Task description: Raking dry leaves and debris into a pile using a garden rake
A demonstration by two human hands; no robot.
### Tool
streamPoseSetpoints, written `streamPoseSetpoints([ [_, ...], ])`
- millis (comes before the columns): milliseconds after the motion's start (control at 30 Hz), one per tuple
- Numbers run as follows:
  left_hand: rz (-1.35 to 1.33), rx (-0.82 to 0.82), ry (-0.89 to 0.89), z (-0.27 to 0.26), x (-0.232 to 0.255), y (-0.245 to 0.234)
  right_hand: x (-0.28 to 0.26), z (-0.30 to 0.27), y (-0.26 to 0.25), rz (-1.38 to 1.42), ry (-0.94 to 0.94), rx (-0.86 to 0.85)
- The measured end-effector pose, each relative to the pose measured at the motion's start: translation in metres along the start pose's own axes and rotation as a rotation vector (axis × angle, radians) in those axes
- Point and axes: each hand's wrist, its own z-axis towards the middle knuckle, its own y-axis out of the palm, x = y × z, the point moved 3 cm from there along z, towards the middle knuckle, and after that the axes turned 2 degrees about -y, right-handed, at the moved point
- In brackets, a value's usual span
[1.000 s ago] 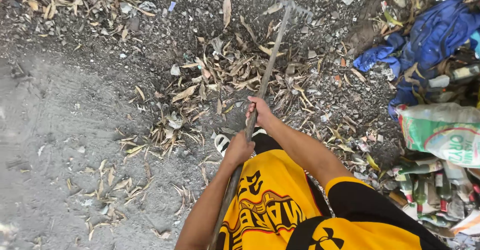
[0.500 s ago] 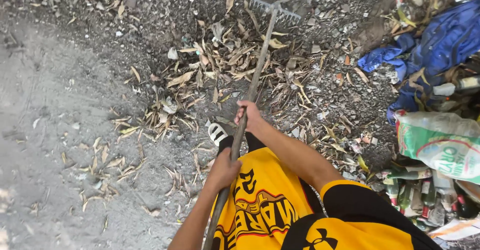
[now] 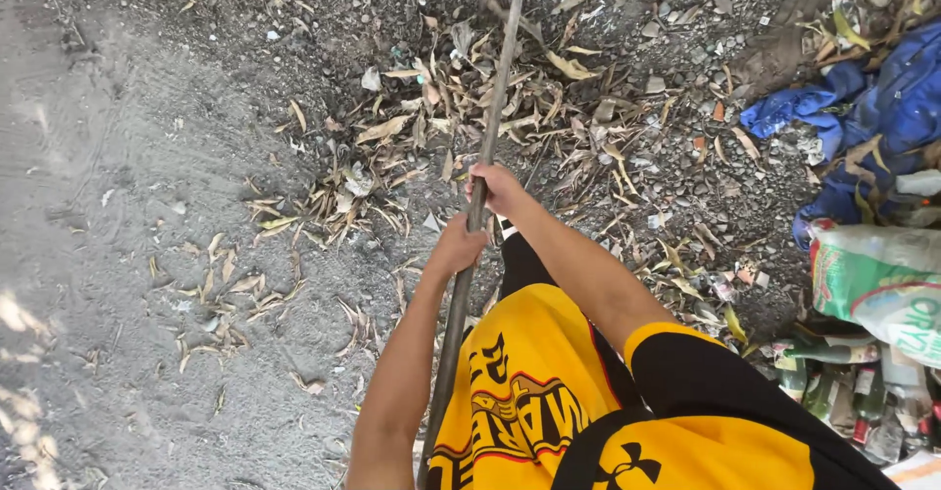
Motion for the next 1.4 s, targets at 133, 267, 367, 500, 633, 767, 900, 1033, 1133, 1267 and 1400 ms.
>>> streamPoseSetpoints([
  [133, -0.058, -0.007, 0.057, -0.022, -0.062, 0.009, 0.055, -0.014, -0.013, 0.012, 0.049, 0.069],
  [267, 0.078, 0.020, -0.004, -0.084, -0.100, 0.011, 0.121, -0.049, -0.024, 0.009, 0.032, 0.072],
  [367, 0.135, 0.009, -0.039, -0.124, -0.134, 0.017, 0.171, -0.068, -0.034, 0.063, -0.003, 0.045],
  [500, 0.290, 0.048, -0.080, -0.156, -0.206, 0.030, 0.227, -0.111, -0.038, 0.006, 0.000, -0.038],
  [633, 0.181, 0.039, -0.095, -0.252, -0.211, 0.028, 0.265, -0.187, -0.013, 0.084, 0.110, 0.045],
  [767, 0.032, -0.002, -0.189, -0.305, -0.229, 0.037, 0.315, -0.188, -0.032, -0.071, 0.221, 0.089],
  [900, -0.072, -0.015, -0.200, -0.352, -0.214, 0.037, 0.334, -0.209, -0.020, -0.032, 0.264, 0.140],
  [1033, -0.080, 0.023, -0.239, -0.382, -0.185, 0.040, 0.329, -0.228, -0.017, -0.031, 0.268, 0.121],
  [1133, -0.095, 0.078, -0.219, -0.349, -0.177, 0.046, 0.297, -0.218, -0.015, -0.072, 0.273, 0.062],
  [1267, 0.028, 0.114, -0.122, -0.276, -0.128, 0.040, 0.220, -0.208, 0.009, -0.216, 0.200, -0.026],
  [1400, -0.233, 0.112, 0.072, -0.173, -0.119, 0.022, 0.219, -0.141, -0.018, -0.332, 0.091, 0.015],
])
